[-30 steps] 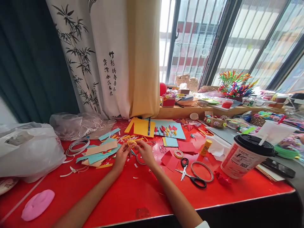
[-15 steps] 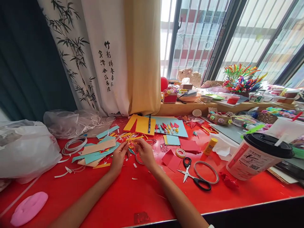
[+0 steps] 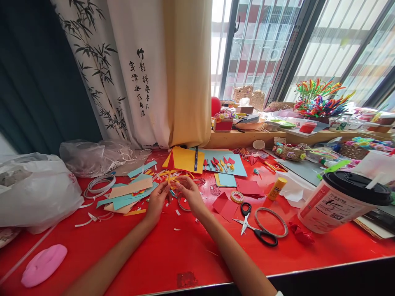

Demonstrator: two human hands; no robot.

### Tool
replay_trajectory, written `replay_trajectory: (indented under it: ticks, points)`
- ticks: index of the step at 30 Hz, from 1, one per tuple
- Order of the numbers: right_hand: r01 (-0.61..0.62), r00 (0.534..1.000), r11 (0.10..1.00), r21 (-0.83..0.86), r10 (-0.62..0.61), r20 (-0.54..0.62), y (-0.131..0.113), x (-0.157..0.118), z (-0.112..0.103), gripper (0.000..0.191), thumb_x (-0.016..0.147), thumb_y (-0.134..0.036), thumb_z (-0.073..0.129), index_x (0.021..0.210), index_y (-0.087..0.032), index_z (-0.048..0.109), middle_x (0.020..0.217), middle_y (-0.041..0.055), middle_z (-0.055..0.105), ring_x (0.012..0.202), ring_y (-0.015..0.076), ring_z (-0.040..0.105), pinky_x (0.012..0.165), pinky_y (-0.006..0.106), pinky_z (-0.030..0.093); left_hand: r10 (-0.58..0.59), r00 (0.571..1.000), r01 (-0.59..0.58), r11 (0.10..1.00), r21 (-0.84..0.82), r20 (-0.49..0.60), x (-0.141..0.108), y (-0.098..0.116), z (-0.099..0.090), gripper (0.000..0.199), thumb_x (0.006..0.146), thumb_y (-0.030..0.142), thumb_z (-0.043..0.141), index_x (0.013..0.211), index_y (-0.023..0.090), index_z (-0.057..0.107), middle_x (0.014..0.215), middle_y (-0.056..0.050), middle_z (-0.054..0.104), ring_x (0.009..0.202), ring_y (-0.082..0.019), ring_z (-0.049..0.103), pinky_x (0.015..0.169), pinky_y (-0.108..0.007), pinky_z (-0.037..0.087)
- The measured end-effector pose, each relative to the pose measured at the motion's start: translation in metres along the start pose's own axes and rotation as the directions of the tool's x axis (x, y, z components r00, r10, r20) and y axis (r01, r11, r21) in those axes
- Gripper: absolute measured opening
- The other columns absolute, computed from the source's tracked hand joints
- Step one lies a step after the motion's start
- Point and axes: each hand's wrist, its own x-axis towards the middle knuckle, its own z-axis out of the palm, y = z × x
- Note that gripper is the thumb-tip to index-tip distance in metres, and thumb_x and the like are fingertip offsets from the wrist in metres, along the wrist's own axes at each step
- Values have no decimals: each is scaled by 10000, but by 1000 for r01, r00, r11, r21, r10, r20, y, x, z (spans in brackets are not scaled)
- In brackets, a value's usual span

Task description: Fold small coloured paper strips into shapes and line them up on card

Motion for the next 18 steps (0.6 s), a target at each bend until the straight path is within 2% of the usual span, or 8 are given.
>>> replay_trajectory:
  ticks: [4,7,9,10,12,14,16,18]
  points:
    - [-123,991,969,213,111,69,2,-1,0,289,707,-310,642,912,-223,459,778,-20,575,425,31,444,338,131,347,-10,1000,10,1000,-22,0,2,-1,0,339,763,456,524,927,162,564,587,35,509,447,-75,443,436,-191,331]
    - [-164,979,951,260,125,160,0,-2,0,331,698,-286,652,890,-246,386,729,-58,575,345,17,404,272,113,282,-31,998,34,999,-41,63,3,1,0,356,763,468,516,940,164,568,647,19,526,447,-73,436,426,-197,339]
    - [-130,980,961,243,87,178,-7,-2,-2,335,705,-289,645,871,-253,356,725,-67,576,345,27,432,265,113,291,-26,995,24,999,23,95,4,4,-1,374,786,478,475,997,180,557,709,2,549,464,-80,444,437,-208,358]
    - [-83,987,970,227,49,151,-12,-2,-5,321,713,-295,637,855,-253,352,719,-68,569,363,35,459,269,114,306,0,995,-11,994,106,102,5,5,-3,367,800,473,454,1013,191,556,739,-8,561,501,-94,468,464,-218,378]
    - [69,997,981,180,-74,24,-23,0,-12,272,732,-303,618,814,-245,366,719,-62,551,430,51,523,293,115,349,110,978,-168,921,351,179,5,7,-6,310,820,435,441,983,214,585,809,-32,576,661,-141,530,587,-257,426]
    - [199,975,975,99,-187,-117,-34,2,-22,206,745,-302,602,799,-233,415,756,-42,538,512,68,575,327,123,393,201,908,-385,745,545,367,5,5,-9,232,816,377,472,907,228,626,904,-53,568,853,-189,526,745,-313,423]
    - [240,952,971,19,-231,-200,-40,4,-31,133,752,-299,588,797,-212,497,794,-13,536,568,86,602,356,136,421,196,811,-548,586,597,551,2,2,-10,170,792,331,519,845,226,642,987,-65,544,929,-210,502,811,-347,401]
    - [246,941,969,-29,-246,-232,-40,5,-36,103,761,-289,568,779,-187,571,810,14,549,636,112,622,410,155,459,166,754,-614,522,592,635,-1,-2,-8,125,783,275,530,813,214,635,1011,-69,535,907,-203,504,783,-337,409]
